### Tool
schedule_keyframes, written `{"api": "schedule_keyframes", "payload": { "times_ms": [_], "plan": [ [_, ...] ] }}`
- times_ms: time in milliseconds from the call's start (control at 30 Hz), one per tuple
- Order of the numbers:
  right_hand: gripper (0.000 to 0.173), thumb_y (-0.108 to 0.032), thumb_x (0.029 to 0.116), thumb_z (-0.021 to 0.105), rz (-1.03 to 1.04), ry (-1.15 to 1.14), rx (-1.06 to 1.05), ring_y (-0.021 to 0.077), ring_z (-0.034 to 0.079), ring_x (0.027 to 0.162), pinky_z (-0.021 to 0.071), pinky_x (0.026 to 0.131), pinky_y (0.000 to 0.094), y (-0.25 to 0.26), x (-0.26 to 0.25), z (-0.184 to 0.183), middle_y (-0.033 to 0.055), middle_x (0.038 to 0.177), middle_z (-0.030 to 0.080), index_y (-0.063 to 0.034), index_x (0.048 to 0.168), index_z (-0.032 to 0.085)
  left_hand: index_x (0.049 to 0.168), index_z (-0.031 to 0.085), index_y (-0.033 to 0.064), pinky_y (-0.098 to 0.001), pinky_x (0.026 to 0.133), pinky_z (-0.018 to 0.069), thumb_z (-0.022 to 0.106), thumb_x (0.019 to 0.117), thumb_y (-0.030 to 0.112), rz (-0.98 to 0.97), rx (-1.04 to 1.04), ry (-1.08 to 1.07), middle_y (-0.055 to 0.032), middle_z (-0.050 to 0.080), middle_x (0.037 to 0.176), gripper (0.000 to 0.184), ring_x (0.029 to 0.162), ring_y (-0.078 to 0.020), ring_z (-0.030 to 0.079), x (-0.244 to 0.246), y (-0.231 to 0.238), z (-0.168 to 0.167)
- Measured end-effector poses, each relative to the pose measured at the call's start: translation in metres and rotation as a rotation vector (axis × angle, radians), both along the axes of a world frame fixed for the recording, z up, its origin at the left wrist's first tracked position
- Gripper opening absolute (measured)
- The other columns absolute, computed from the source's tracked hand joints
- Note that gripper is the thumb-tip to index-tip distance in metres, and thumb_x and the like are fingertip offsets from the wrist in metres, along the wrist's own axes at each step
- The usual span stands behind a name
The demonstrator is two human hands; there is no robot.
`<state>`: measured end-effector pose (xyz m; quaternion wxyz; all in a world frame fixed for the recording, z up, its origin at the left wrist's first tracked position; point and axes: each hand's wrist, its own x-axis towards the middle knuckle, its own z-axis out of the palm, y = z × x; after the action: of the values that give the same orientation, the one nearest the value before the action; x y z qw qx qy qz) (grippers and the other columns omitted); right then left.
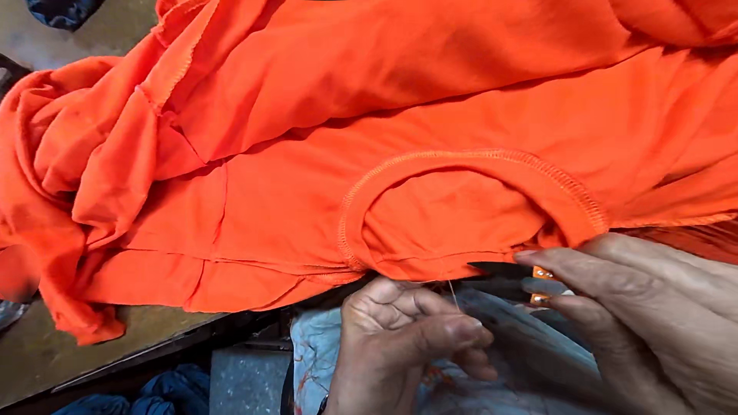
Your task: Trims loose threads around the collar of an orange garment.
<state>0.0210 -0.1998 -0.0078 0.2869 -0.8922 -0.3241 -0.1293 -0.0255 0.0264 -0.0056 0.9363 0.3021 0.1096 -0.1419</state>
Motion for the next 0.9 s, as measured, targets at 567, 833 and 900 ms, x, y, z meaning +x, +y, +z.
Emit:
{"api": "schedule_keyframes", "payload": {
  "times_ms": [567, 833, 900],
  "plan": [
    [0.033, -0.029, 0.108, 0.046, 0.035, -0.023, 0.02, 0.0223, 0.054, 0.069, 0.0406, 0.057, 0.036, 0.0062, 0.0036, -0.0019, 0.0105, 0.081, 0.057, -0.0043, 0.117, 0.066, 0.101, 0.071, -0.006, -0.0349, 0.067, 0.0637, 0.069, 0.092, -0.002, -0.02, -0.086, 0.038, -0.0201, 0.073, 0.087, 0.01, 0.073, -0.0226, 0.075, 0.0005, 0.0, 0.0059],
    [0.033, -0.029, 0.1079, 0.046, 0.038, -0.021, 0.037, 0.0215, 0.053, 0.068, 0.0402, 0.058, 0.0354, 0.0067, 0.0024, -0.0008, 0.0098, 0.08, 0.057, -0.0048, 0.116, 0.066, 0.101, 0.07, -0.0063, -0.0354, 0.067, 0.0639, 0.068, 0.0923, -0.003, -0.017, -0.089, 0.032, -0.0203, 0.073, 0.087, 0.01, 0.074, -0.0231, 0.075, 0.0, -0.001, 0.0058],
    [0.032, -0.029, 0.1075, 0.047, 0.05, -0.02, 0.043, 0.0216, 0.053, 0.067, 0.0393, 0.057, 0.0351, 0.008, 0.0026, -0.0004, 0.0094, 0.078, 0.056, -0.0048, 0.116, 0.067, 0.101, 0.07, -0.0062, -0.0352, 0.067, 0.0638, 0.068, 0.0924, -0.003, -0.016, -0.087, 0.032, -0.0204, 0.073, 0.087, 0.009, 0.074, -0.0228, 0.075, -0.0001, -0.0009, 0.0061]
  ]
}}
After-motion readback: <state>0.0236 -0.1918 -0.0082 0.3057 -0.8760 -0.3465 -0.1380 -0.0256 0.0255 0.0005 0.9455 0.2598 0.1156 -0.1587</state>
